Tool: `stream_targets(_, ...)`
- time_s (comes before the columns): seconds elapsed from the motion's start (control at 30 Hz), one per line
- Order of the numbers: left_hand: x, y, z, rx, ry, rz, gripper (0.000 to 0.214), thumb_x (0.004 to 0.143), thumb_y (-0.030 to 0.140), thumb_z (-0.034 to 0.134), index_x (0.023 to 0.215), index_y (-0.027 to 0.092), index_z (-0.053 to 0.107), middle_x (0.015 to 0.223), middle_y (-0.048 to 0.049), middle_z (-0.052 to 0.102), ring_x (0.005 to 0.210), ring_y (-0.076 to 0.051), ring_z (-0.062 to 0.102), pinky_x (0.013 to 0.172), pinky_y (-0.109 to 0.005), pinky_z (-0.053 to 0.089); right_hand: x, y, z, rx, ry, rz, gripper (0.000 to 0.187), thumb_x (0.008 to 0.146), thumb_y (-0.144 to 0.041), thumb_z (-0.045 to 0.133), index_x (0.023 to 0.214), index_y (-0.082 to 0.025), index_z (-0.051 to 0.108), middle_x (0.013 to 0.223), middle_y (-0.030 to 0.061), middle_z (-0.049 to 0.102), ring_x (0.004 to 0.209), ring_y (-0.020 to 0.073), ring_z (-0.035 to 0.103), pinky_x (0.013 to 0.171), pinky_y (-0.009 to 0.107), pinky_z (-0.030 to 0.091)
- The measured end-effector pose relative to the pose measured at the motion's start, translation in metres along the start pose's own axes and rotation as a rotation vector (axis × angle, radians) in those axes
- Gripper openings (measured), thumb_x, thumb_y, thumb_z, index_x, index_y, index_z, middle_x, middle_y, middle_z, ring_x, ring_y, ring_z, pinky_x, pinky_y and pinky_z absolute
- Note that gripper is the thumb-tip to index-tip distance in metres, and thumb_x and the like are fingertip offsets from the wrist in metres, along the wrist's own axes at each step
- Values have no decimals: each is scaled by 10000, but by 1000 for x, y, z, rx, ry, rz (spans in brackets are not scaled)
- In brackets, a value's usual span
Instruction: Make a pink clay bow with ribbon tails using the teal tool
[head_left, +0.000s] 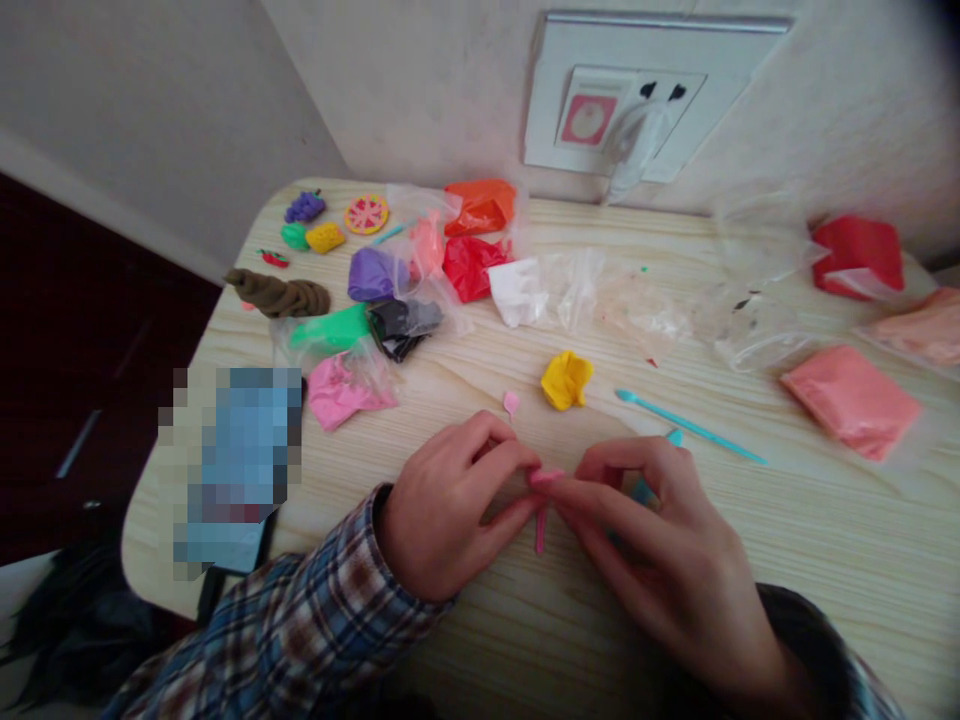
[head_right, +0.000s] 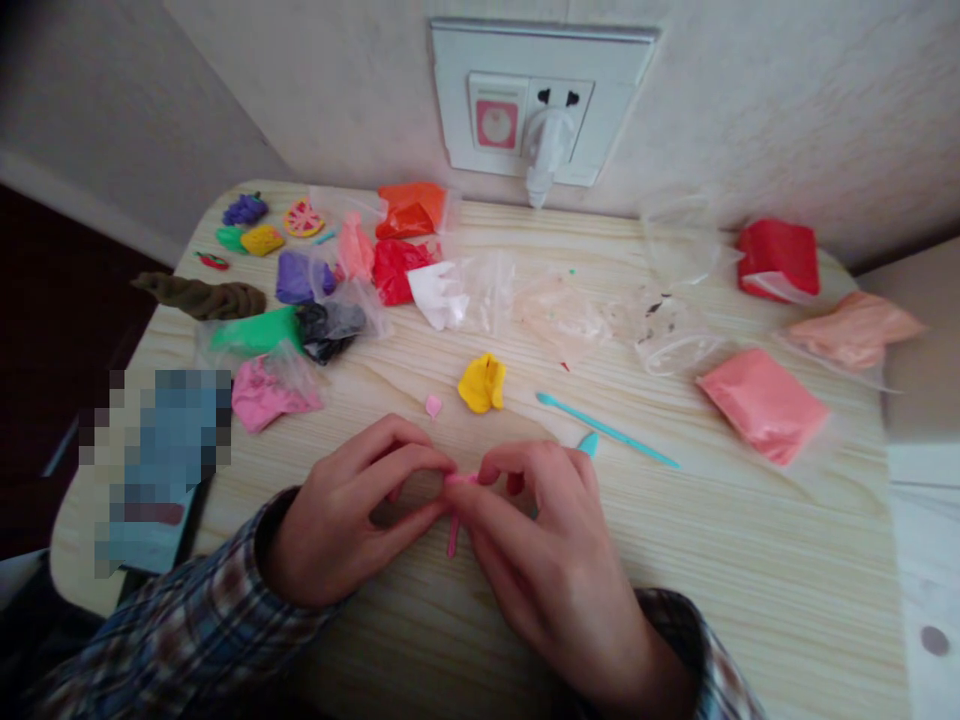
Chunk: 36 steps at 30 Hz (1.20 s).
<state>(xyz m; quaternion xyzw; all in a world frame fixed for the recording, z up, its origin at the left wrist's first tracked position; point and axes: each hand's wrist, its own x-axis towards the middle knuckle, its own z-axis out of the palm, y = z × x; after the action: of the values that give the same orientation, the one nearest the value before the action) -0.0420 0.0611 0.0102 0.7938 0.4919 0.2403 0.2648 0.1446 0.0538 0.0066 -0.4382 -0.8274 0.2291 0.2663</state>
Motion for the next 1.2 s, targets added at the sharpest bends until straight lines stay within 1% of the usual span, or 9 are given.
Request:
stream_targets(0.13, 0, 1, 0, 12, -28, -36, 106, 769, 135, 594, 867, 159, 626, 855, -34, 598, 784, -164, 576, 674, -268, 492, -3, 2, -2, -30, -33, -91, 301, 834, -109, 488, 1067, -222, 641, 912, 55, 561, 838, 168, 514, 690, 317, 429)
stream_targets(0.3, 0, 1, 1, -6, -27, -62, 69, 807, 182, 577, 844, 162, 631, 836, -35, 594, 764, -165, 570, 665, -274, 483, -7, 3, -1, -97, -12, -103, 334, 837, -88, 478, 1106, -225, 622, 899, 51, 584, 819, 161, 523, 720, 341, 400)
stream_targets(0.47, 0, 2, 3, -4, -29, -70, 68, 833, 196, 564, 842, 171, 626, 831, -28, 596, 753, -161, 558, 654, -270, 470, -10, 4, 3, -90, 23, -108, 323, 844, -77, 467, 1099, -203, 620, 881, 54, 590, 804, 160, 522, 719, 344, 386)
stream_targets(0.63, 0, 3, 3, -17, -22, -78, 80, 847, 225, 567, 837, 171, 625, 822, -24, 599, 745, -160, 555, 650, -270, 467, -5, 5, -1, -116, 34, -126, 296, 822, -60, 496, 1062, -166, 634, 832, 51, 583, 760, 150, 515, 694, 322, 390)
stream_targets(0.73, 0, 2, 2, -29, -27, -72, 81, 850, 221, 567, 841, 168, 627, 833, -25, 598, 754, -149, 557, 665, -259, 471, -3, 5, -4, -149, 40, -148, 283, 823, -62, 503, 1048, -172, 636, 808, 42, 583, 740, 141, 511, 672, 311, 396)
stream_targets(0.87, 1, 2, 1, -41, -35, -68, 59, 837, 201, 583, 837, 163, 628, 831, -23, 593, 761, -143, 559, 666, -250, 472, -4, 5, -5, -112, 24, -116, 291, 841, -87, 486, 1073, -195, 625, 819, 40, 582, 741, 142, 520, 659, 315, 414)
stream_targets(1.0, 1, 3, 1, -45, -44, -85, 71, 826, 196, 593, 878, 163, 630, 861, -31, 599, 778, -150, 561, 675, -262, 476, -8, 7, -8, -68, 22, -40, 318, 841, -91, 490, 1102, -232, 602, 883, 44, 553, 813, 161, 522, 674, 322, 431)
stream_targets(1.1, 1, 4, 0, -51, -34, -89, 101, 815, 199, 611, 909, 164, 627, 882, -35, 599, 806, -152, 564, 696, -265, 477, -7, 8, -10, -68, 54, 6, 265, 828, -90, 510, 1036, -218, 615, 898, 49, 530, 812, 154, 520, 654, 301, 441)
stream_targets(1.2, 0, 5, -1, -62, -18, -76, 85, 810, 195, 619, 887, 162, 626, 861, -31, 594, 792, -148, 562, 684, -260, 474, -5, 7, -10, -58, 67, 17, 220, 824, -94, 513, 978, -205, 624, 871, 47, 534, 783, 148, 525, 639, 291, 444)
